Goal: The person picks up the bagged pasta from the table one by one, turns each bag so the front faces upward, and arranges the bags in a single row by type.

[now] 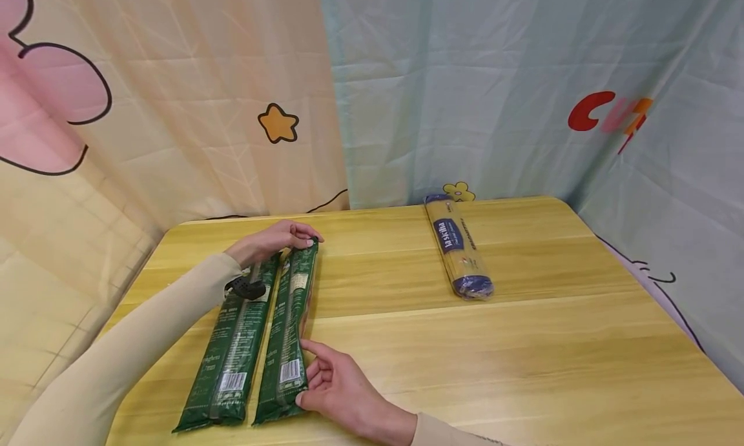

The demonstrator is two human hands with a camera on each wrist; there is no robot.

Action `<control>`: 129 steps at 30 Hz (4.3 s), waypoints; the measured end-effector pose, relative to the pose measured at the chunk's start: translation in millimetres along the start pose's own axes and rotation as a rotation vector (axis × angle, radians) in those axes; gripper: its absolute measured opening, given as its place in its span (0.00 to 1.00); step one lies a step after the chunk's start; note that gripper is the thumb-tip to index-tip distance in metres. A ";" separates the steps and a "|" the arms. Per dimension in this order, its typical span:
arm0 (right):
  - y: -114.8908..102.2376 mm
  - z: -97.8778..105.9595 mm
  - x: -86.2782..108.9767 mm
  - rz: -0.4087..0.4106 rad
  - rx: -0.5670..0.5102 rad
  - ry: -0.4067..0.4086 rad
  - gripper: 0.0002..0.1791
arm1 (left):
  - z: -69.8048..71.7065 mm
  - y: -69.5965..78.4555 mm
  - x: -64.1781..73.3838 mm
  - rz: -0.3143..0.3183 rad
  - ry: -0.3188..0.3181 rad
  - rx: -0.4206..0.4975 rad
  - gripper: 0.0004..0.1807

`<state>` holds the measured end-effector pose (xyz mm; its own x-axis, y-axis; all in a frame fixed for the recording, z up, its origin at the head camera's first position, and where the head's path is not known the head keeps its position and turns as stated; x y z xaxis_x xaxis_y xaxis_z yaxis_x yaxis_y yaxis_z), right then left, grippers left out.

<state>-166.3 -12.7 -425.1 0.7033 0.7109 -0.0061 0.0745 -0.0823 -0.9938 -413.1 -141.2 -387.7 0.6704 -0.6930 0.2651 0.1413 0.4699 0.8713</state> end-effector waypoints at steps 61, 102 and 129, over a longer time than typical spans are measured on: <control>-4.4 -5.3 3.6 0.031 0.089 -0.009 0.37 | -17.1 25.8 17.9 0.244 0.140 -0.239 0.26; -1.4 -4.4 4.3 0.053 0.028 -0.036 0.37 | -9.6 -1.1 17.1 0.202 -0.013 -0.088 0.08; -3.7 -4.1 3.1 0.055 0.038 -0.051 0.35 | -12.8 8.3 25.9 0.172 0.070 -0.113 0.15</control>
<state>-161.5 -13.1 -421.0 0.6685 0.7409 -0.0650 0.0096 -0.0960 -0.9953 -385.2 -148.2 -378.8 0.7401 -0.5593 0.3734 0.0981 0.6391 0.7628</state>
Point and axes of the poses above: each hand's wrist, its own x-axis away from the middle knuckle, its own z-axis out of the back of the hand, y = z × x, the point moved 8 cm from there along -x, towards the middle knuckle, and after that the axes turned 12 degrees about -y, right-handed, at the moved point
